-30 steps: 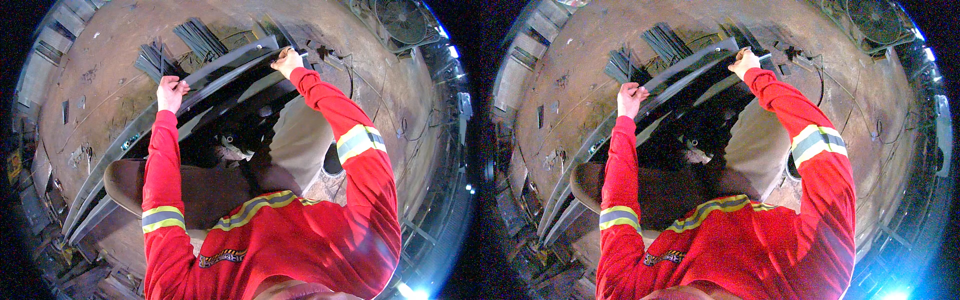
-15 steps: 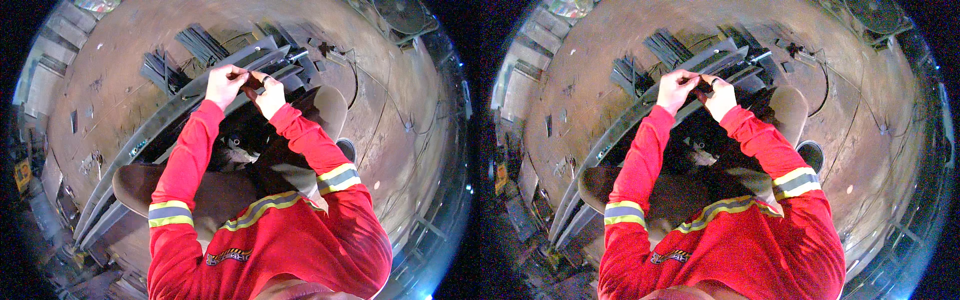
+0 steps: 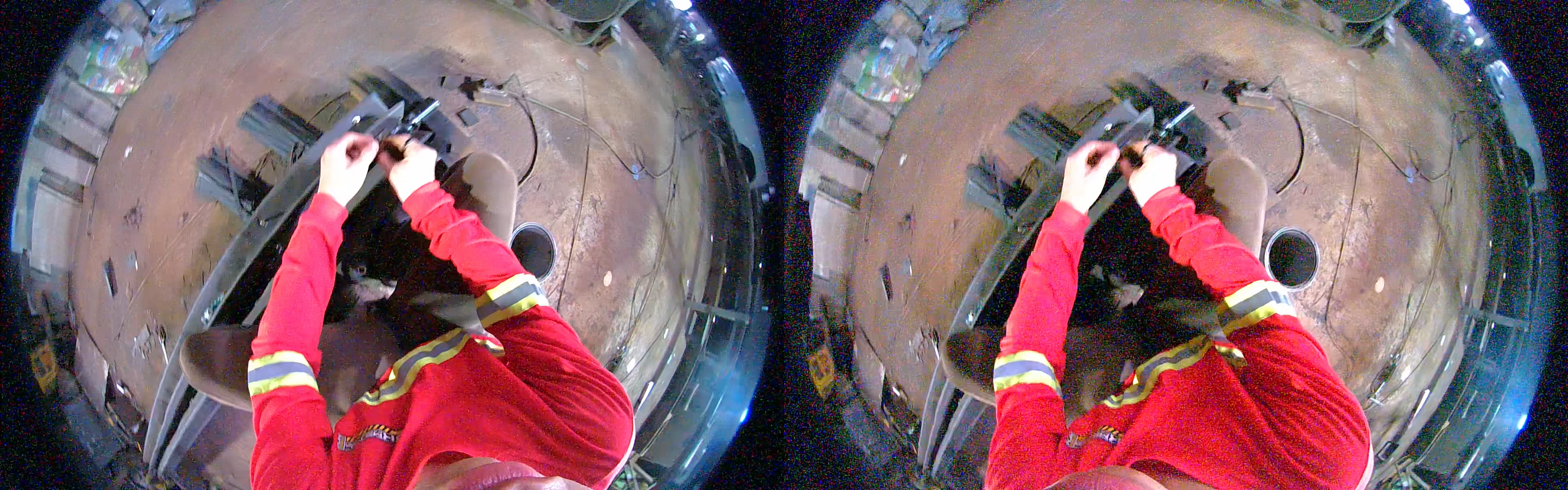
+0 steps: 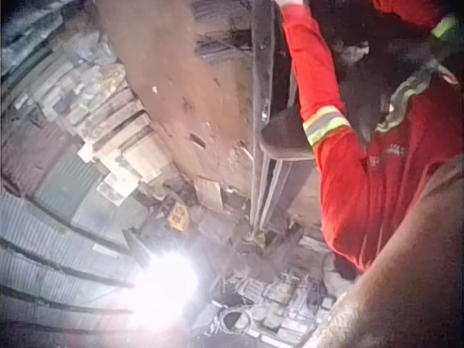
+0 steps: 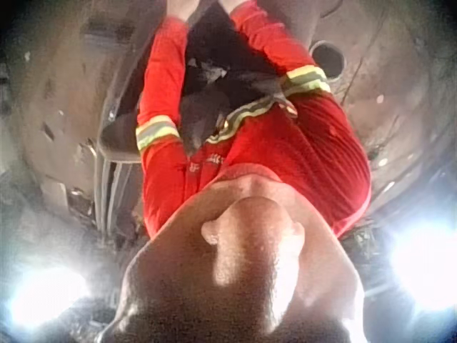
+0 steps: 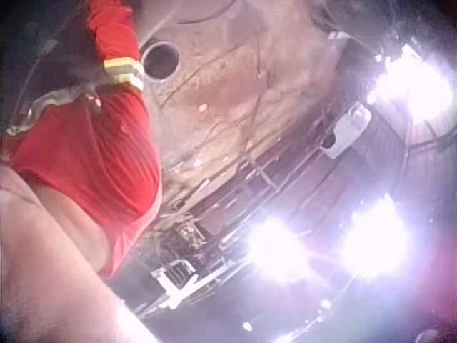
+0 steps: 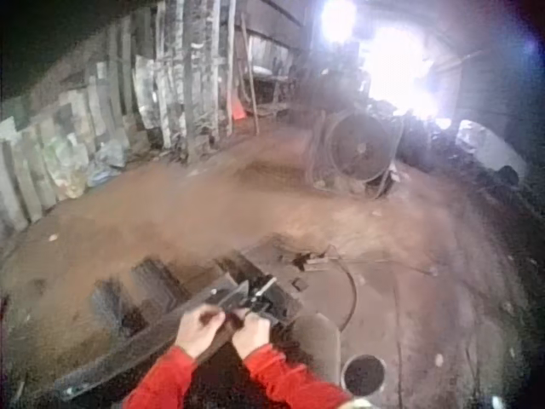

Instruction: The person sits cross-legged on the floor and assembles a metal frame structure. They align metal bars and use a screwdriver to tighten screws into the joints, securing the components together.

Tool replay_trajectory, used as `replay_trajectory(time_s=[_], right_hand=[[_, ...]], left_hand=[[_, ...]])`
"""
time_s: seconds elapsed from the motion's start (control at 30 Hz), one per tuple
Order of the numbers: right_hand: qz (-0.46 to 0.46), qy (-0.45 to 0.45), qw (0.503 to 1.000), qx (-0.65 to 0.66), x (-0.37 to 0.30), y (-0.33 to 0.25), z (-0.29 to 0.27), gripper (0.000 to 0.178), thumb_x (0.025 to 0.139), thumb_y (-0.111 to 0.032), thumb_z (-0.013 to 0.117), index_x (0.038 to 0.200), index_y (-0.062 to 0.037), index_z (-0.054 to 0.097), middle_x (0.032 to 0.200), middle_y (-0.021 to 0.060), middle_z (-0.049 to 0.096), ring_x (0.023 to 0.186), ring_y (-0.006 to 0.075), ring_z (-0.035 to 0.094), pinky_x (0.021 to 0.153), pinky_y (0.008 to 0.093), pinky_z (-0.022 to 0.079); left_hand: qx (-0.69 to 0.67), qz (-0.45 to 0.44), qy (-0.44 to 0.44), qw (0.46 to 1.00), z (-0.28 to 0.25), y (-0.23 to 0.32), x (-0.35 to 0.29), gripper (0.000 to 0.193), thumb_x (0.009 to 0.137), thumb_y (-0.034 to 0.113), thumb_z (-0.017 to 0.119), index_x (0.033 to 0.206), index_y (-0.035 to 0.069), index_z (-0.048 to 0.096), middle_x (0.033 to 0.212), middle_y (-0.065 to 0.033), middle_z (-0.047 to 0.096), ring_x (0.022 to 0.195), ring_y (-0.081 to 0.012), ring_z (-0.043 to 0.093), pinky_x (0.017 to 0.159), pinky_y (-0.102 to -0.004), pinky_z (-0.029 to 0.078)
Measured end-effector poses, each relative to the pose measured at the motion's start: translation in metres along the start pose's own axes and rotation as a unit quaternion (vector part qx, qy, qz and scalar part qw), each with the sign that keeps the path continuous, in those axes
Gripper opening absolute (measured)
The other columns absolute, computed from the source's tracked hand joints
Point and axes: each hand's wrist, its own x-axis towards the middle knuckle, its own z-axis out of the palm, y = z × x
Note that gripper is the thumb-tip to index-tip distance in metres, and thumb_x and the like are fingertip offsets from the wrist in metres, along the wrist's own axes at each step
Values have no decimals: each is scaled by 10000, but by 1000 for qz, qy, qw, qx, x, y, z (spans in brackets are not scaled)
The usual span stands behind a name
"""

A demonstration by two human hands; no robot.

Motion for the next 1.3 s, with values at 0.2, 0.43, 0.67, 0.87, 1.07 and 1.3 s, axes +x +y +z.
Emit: replay_trajectory(time_s=[0.2, 0.43, 0.67, 0.87, 1.07, 1.3], right_hand=[[39, 44, 996, -62, 15, 14, -11, 225, 605, -180, 718, 793, -62, 686, 785, 131, 660, 753, 283, 636, 726, 363, 507], [107, -56, 983, -138, 16, 22, -2, 292, 617, -217, 732, 870, -80, 681, 839, 107, 668, 831, 262, 626, 799, 360, 467], [62, -108, 944, -304, 22, 16, 5, 341, 612, -246, 744, 930, -138, 685, 968, 70, 647, 1096, 222, 462, 921, 399, 321], [49, -73, 942, -324, 30, 31, 23, 252, 636, -220, 698, 877, -146, 698, 924, 70, 652, 1033, 208, 517, 917, 399, 316], [5, -63, 951, -304, 28, 61, 30, 228, 620, -206, 666, 838, -146, 696, 934, 68, 649, 988, 212, 548, 892, 397, 326], [-12, -56, 963, -265, 24, 62, 33, 233, 600, -191, 665, 827, -143, 691, 966, 69, 648, 942, 205, 579, 889, 390, 331]], left_hand=[[363, 62, 75, 927, 7, -20, 17, 448, 698, 321, 687, 1063, 84, 579, 1004, -116, 600, 938, -284, 576, 843, -403, 442], [441, -28, -24, 897, 19, -10, 30, 477, 726, 399, 646, 1086, 96, 571, 1038, -122, 598, 985, -290, 579, 859, -420, 440], [452, -33, -30, 891, 25, -10, 33, 415, 765, 398, 621, 1076, 126, 579, 1009, -110, 625, 948, -287, 600, 817, -419, 462], [433, -43, -55, 898, 24, -13, 40, 421, 749, 388, 639, 1087, 144, 585, 1029, -89, 630, 955, -278, 600, 843, -447, 443], [445, -30, -64, 893, 25, -11, 45, 409, 745, 386, 633, 1068, 137, 600, 1004, -104, 639, 956, -288, 598, 862, -464, 424], [430, -24, -66, 900, 20, -13, 44, 411, 753, 393, 611, 1059, 119, 603, 995, -132, 636, 938, -306, 601, 858, -453, 427]])
